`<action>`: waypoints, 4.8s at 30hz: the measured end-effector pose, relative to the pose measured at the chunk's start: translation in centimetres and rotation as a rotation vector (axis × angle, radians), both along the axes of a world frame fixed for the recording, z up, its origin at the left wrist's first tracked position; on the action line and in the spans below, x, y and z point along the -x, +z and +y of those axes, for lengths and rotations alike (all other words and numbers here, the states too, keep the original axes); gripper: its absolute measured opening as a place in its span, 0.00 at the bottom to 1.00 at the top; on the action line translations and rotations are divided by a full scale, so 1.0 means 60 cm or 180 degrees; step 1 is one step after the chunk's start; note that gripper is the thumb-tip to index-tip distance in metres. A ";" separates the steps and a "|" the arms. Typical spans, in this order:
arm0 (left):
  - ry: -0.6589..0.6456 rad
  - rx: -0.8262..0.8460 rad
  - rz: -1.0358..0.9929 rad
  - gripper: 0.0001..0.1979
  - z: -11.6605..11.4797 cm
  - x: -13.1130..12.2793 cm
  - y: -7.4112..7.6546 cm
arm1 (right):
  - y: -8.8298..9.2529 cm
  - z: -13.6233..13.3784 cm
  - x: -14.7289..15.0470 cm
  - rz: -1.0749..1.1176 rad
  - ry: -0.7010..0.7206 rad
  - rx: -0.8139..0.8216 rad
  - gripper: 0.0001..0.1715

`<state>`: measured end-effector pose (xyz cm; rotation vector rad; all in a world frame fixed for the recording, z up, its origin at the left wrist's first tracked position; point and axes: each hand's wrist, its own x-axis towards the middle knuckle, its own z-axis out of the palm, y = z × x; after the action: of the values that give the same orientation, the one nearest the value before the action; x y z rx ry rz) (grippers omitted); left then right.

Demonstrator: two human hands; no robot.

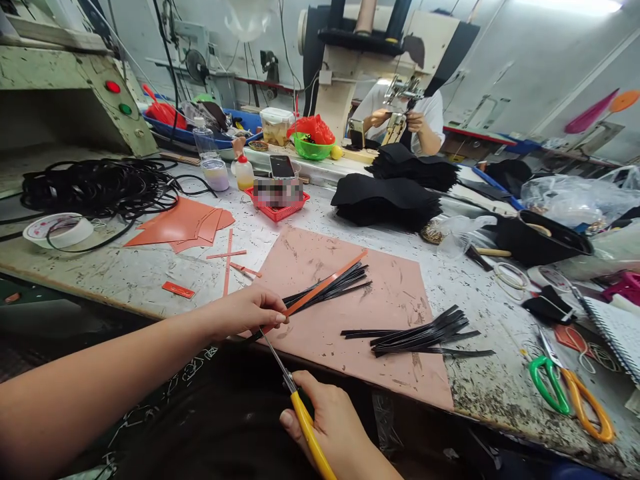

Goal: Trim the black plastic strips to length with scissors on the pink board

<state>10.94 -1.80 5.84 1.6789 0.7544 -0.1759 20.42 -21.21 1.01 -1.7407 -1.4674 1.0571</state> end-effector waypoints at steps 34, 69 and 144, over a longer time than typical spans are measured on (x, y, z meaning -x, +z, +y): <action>0.0846 0.0313 -0.0425 0.18 -0.054 0.119 -0.066 | -0.025 0.009 0.008 0.0019 0.0009 -0.0072 0.24; 0.2098 -0.0238 -0.1875 0.16 -0.086 0.122 0.005 | 0.192 0.072 0.062 0.2130 -0.0395 -0.1642 0.21; -0.0346 0.0643 -0.0778 0.15 -0.132 -0.118 0.046 | 0.242 -0.101 -0.334 -0.0296 -0.3511 -0.3466 0.23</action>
<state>18.04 -9.71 8.58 1.5158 0.4475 -0.1159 40.46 -27.26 15.54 -1.3502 -0.6144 -0.3748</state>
